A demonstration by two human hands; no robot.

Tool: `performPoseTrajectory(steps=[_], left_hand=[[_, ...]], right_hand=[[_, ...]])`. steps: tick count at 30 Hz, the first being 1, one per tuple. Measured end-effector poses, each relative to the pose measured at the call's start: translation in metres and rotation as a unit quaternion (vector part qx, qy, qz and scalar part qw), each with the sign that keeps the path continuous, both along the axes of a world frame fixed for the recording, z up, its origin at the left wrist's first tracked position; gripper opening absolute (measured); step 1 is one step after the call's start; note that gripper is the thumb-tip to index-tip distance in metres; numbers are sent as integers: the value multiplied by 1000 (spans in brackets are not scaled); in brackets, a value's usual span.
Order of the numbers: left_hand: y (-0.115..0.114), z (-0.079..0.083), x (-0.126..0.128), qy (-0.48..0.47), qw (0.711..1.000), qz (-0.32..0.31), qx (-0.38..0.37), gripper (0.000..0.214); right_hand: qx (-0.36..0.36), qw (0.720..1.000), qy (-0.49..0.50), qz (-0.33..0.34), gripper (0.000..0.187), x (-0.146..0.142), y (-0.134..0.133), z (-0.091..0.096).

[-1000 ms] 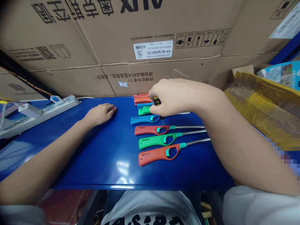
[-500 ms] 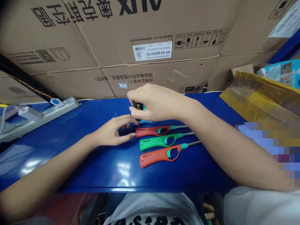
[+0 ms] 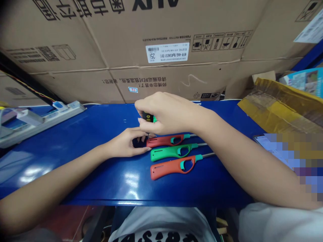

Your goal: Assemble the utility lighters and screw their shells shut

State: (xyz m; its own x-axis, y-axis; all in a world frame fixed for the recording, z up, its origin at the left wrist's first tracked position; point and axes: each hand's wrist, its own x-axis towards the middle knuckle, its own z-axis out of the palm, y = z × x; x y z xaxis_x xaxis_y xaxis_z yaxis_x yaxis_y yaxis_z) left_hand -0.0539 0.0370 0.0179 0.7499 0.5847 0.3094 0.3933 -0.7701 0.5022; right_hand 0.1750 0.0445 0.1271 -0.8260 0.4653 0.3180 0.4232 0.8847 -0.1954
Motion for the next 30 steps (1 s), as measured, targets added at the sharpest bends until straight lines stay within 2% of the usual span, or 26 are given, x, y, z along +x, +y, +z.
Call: performPoseTrajectory(steps=[4, 7, 9, 12, 14, 18, 22, 26, 30], left_hand=[[3, -3, 0, -9, 1000, -12, 0, 26], [4, -4, 1, -4, 1000, -12, -10, 25], [4, -3, 1, 1, 1000, -13, -11, 26], [2, -2, 2, 2, 1000, -18, 1, 24], [1, -3, 1, 4, 1000, -13, 13, 24], [0, -6, -1, 3, 1000, 0, 23, 28], [2, -9, -1, -7, 1000, -11, 28, 27], [2, -8, -1, -7, 1000, -14, 26, 20], [1, -6, -1, 0, 1000, -12, 28, 21]], right_hand=[[27, 999, -16, -38, 23, -8, -4, -3], [76, 985, -25, -152, 45, -21, -9, -6], [85, 974, -29, -206, 46, -31, -11, -6], [65, 982, -46, -170, 31, -42, -11, -2], [58, 986, -65, -144, 32, -46, -11, 2], [80, 982, -87, -147, 33, -46, -10, 5], [56, 990, -88, -90, 31, -38, -11, 6], [62, 986, -103, -118, 32, -29, -10, 8], [75, 990, -78, -91, 27, -24, -5, 6]])
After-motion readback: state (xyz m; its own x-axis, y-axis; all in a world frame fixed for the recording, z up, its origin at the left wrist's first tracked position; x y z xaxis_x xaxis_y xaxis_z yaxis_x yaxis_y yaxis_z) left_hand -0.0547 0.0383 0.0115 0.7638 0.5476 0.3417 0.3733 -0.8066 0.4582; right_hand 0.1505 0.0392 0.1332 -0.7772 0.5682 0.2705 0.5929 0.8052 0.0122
